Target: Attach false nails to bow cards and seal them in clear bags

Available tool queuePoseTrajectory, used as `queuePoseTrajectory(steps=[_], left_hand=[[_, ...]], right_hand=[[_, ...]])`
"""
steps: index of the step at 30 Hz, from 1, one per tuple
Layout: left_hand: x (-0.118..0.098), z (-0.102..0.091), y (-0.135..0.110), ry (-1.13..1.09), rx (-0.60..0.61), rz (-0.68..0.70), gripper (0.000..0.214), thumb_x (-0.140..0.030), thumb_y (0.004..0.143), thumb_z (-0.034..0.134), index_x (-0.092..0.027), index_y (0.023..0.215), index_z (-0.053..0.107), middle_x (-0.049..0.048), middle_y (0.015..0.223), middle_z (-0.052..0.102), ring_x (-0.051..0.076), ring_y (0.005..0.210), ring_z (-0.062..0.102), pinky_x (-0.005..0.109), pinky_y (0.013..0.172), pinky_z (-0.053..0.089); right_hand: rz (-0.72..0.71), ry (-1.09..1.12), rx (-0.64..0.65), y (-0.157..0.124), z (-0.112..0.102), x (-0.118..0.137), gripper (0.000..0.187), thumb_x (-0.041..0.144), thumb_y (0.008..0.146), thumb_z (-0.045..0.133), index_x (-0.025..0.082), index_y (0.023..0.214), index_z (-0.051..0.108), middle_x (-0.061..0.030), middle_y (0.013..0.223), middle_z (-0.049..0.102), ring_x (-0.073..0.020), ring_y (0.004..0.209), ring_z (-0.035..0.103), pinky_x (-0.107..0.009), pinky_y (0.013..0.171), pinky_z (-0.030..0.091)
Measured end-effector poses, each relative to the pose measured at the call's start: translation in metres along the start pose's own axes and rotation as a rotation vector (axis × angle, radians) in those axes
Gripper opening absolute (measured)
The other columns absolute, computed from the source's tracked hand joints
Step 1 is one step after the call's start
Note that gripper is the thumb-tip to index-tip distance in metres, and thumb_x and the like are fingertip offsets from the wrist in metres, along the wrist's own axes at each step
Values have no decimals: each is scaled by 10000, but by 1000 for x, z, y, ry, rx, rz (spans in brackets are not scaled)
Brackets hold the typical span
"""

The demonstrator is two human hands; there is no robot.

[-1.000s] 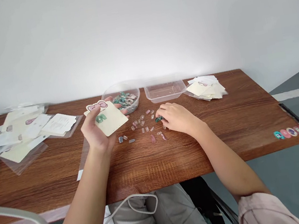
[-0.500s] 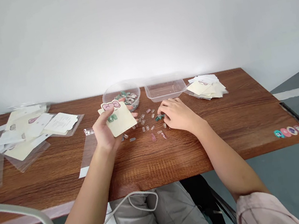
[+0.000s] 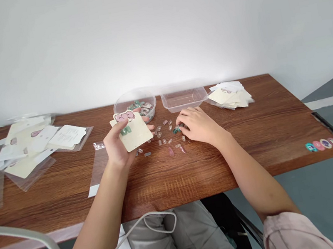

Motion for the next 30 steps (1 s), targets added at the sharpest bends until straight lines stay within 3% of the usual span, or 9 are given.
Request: queuePoseTrajectory(steps=[5,20,30], left_hand=[[1,0,0,0,11,-6,502,-396,749,677,-152,1188,683,110,996,801,339,894,798,426,699,664],[-1,1,-1,52,47,-9,561,-398,792,632,-119,1279,636,121,1054,781,342,961,789,430,737,659],[0,0,0,34,61,-11,565,-390,806,618,-118,1301,637,115,1040,782,333,939,790,434,740,654]], right_hand=[[-26,7,43,1,2,-1,108,217,943,676,234,1029,740,-75,1125,719,-293,1104,623,-483,1007,439],[-55,-63,39,1,5,-3,205,248,978,676,246,1132,810,-80,1166,755,-288,1105,658,-493,996,481],[-70,-49,19,3,7,-4,155,230,963,690,229,1074,798,-74,1118,756,-290,1069,666,-489,972,494]])
Point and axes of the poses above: each hand's wrist, its own y-axis towards the middle knuckle, its own z-axis out of the palm, x = y × z, the point moved 5 cm from there along y, towards the middle knuckle
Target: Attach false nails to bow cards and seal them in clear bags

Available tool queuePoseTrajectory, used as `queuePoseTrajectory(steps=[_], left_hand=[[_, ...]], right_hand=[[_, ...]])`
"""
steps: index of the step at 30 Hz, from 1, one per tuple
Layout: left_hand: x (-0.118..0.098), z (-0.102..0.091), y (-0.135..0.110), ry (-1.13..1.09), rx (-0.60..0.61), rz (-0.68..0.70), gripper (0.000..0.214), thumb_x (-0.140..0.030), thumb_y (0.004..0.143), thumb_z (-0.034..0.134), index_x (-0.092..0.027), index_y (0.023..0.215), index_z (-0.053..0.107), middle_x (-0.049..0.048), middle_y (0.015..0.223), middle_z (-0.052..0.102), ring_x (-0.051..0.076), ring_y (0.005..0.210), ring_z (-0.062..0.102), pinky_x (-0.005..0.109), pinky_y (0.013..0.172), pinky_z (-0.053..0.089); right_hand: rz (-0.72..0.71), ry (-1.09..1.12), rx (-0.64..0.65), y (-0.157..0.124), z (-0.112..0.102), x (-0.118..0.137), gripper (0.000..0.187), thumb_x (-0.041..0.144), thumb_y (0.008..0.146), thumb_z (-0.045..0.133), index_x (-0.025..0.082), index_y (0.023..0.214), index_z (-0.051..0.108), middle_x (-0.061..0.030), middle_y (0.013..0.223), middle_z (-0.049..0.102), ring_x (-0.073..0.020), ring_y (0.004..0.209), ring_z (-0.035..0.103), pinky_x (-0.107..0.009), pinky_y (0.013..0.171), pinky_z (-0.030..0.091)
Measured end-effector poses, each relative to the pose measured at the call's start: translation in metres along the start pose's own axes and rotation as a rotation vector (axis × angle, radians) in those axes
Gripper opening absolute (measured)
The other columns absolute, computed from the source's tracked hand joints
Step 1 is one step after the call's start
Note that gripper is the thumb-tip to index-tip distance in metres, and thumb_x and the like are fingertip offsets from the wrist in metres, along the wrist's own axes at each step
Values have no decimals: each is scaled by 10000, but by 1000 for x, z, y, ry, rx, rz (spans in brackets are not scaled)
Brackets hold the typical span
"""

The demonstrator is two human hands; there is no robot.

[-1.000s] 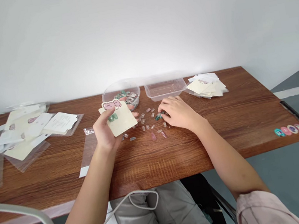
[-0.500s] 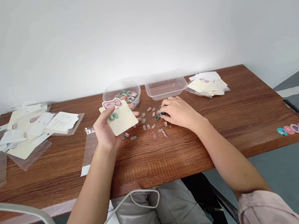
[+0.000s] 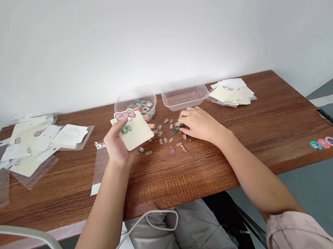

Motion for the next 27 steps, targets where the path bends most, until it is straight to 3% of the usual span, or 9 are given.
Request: queuePoseTrajectory(steps=[4,17,23,27], left_hand=[[0,-1,1,14,-4,11,556,-399,802,624,-117,1281,643,117,1036,779,334,936,790,434,742,654],[-2,0,-1,16,-6,10,552,-409,790,634,-114,1257,645,116,1008,765,320,879,788,434,723,649],[0,-1,0,-13,-4,18,510,-410,790,663,-129,1214,664,81,945,749,259,764,767,378,671,627],[-1,2,-2,14,4,4,485,-462,831,628,-145,1196,672,89,971,759,276,807,775,397,705,634]], right_hand=[[-6,43,-1,0,0,-1,184,228,964,683,230,1110,794,-76,1135,751,-296,1081,665,-509,991,508],[62,295,3,1,-2,-8,82,228,882,717,232,960,742,-78,1139,724,-304,1129,644,-518,1005,519],[28,376,-129,-4,-17,-12,34,240,896,702,240,930,702,-67,1113,738,-277,1066,669,-501,987,517],[11,466,-234,-7,-26,-8,46,259,895,725,250,936,707,-50,1095,759,-262,1031,694,-493,978,525]])
Point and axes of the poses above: each hand's wrist, its own y-axis towards the middle knuckle, its own z-axis out of the palm, x = y × z, the point moved 5 cm from there along y, towards the middle knuckle
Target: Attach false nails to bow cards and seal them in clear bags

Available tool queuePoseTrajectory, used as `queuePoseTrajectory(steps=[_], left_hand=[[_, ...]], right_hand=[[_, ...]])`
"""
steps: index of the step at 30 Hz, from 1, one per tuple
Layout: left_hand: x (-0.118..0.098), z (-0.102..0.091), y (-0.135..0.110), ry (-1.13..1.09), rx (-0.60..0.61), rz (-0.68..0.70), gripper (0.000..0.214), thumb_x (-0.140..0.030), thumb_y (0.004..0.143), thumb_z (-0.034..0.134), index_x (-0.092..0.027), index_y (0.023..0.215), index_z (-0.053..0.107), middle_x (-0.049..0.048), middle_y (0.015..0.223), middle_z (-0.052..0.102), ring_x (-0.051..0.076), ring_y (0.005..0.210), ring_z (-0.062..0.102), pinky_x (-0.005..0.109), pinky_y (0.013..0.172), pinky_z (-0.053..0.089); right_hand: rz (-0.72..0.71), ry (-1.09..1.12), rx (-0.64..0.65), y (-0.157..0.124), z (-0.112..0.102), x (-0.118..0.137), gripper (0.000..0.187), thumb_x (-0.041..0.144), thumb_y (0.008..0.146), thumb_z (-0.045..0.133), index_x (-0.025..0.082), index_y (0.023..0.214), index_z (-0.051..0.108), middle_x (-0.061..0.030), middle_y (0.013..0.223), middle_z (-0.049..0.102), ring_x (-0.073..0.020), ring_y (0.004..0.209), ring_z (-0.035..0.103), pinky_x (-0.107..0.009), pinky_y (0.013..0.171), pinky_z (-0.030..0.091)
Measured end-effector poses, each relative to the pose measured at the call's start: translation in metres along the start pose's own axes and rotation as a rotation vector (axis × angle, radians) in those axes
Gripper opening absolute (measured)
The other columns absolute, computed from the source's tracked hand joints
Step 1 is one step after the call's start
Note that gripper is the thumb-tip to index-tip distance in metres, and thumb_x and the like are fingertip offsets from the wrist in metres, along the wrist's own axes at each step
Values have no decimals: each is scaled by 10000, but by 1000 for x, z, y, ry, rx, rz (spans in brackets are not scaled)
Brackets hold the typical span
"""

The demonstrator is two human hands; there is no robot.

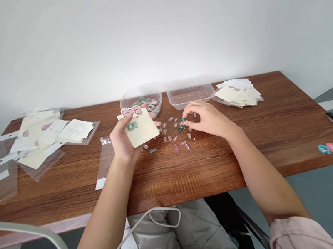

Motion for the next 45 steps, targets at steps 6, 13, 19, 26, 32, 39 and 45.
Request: queuePoseTrajectory(steps=[6,13,19,26,32,39,45], left_hand=[[2,7,-2,-45,82,-32,510,-501,871,607,-108,1187,680,105,944,780,271,770,779,382,679,629],[16,19,-6,-45,187,-132,649,-636,897,551,-122,1274,668,134,985,793,350,949,780,442,738,640],[24,30,-14,-40,175,-144,604,-631,893,571,-165,1264,672,140,1067,781,377,1056,747,459,773,638],[28,29,-15,-62,167,-143,505,-591,893,581,-208,1203,692,113,1099,772,393,1139,719,480,797,637],[28,29,-15,-64,166,-116,466,-595,883,594,-204,1111,705,117,1107,770,405,1189,696,494,835,627],[26,29,-16,-36,142,-115,478,-590,864,614,-213,1146,700,110,1086,772,411,1178,700,506,835,620],[29,30,-15,-40,179,-122,500,-598,879,598,-216,1185,705,107,1081,779,403,1164,704,490,820,624]], right_hand=[[-116,280,-98,-2,4,30,93,262,897,751,274,985,726,-36,1088,759,-228,1019,714,-440,936,575],[-153,203,-342,-6,11,50,65,288,901,746,284,962,724,-61,1160,703,-267,1151,686,-508,998,587],[-199,194,-323,-8,29,58,100,259,920,725,295,1012,719,-68,1248,662,-246,1058,673,-439,777,640],[-250,179,-339,-8,32,66,141,203,905,736,283,1020,723,-87,1223,652,-261,1119,648,-370,669,618],[-209,174,-325,-7,32,66,116,233,904,731,301,998,727,-77,1213,666,-269,1107,661,-399,678,619],[-167,186,-285,-7,34,63,113,251,910,723,303,1011,723,-78,1244,656,-278,1155,652,-404,686,619],[-173,203,-276,-6,34,65,125,216,900,728,290,1001,725,-80,1241,649,-274,1162,644,-394,706,607]])
Point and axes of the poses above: each hand's wrist, its own y-axis towards the middle knuckle, its own z-axis out of the palm, x = y × z, the point moved 5 cm from there along y, towards the middle knuckle
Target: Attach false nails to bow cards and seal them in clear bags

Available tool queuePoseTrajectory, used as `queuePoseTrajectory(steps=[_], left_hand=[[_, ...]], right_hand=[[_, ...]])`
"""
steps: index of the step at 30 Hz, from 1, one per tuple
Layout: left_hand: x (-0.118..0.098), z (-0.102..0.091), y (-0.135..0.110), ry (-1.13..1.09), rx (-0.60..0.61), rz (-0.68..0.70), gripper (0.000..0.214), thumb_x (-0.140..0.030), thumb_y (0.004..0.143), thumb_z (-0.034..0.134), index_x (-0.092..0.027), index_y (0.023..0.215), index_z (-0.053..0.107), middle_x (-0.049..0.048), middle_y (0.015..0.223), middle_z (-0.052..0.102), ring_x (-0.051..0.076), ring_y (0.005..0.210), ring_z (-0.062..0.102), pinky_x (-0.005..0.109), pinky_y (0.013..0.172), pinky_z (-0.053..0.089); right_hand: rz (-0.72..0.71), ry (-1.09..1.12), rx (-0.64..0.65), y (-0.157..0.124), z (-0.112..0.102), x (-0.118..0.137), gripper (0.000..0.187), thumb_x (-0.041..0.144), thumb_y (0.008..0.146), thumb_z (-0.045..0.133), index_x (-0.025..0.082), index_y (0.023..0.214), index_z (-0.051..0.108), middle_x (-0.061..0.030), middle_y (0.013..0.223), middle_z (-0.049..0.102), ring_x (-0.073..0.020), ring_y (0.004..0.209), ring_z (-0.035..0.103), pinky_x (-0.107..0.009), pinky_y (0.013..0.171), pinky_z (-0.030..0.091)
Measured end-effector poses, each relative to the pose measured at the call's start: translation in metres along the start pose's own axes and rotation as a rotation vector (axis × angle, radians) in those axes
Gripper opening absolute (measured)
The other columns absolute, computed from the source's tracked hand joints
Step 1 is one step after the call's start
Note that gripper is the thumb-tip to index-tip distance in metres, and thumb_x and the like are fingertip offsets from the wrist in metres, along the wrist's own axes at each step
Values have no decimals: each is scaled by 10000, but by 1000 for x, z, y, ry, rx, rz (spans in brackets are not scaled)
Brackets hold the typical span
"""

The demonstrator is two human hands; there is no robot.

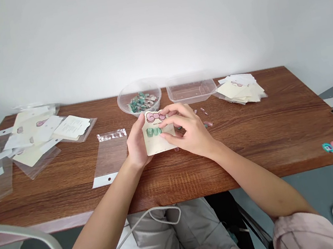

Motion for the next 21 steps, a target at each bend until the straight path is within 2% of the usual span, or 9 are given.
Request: queuePoseTrajectory(steps=[7,12,14,18,21], left_hand=[[3,-3,0,6,-14,-45,519,-626,860,600,-208,1150,705,115,1036,771,412,1132,711,504,803,631],[7,-11,2,54,-77,-34,317,-399,731,727,-187,967,720,80,1057,776,385,1147,693,480,870,616],[7,-11,1,81,-67,-21,294,-307,670,736,-176,933,716,66,998,776,362,1089,707,458,870,605],[5,-6,0,101,-26,-20,257,-234,632,713,-179,882,703,40,840,754,330,952,733,431,814,602],[6,-4,1,86,6,-67,284,-220,644,710,-174,924,707,64,916,783,343,953,744,441,784,617]], right_hand=[[62,-24,37,0,1,-2,119,218,896,723,293,989,721,-68,1236,651,-271,1152,640,-409,747,605],[58,-53,45,-1,1,-4,108,220,896,730,290,974,702,-61,1247,650,-254,1079,653,-421,772,599],[50,-63,48,-1,1,-5,100,219,900,729,282,970,695,-61,1246,650,-244,1049,656,-421,778,594],[31,-62,40,-1,2,-4,109,203,898,721,276,973,692,-71,1267,630,-266,1127,642,-430,798,597],[19,-86,35,-1,2,-5,127,222,899,719,286,1006,690,-75,1275,623,-273,1135,639,-457,835,601]])
Point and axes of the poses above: each hand's wrist, its own y-axis towards the middle knuckle, its own z-axis out of the palm, x = y × z, the point moved 5 cm from there along y, towards the middle knuckle
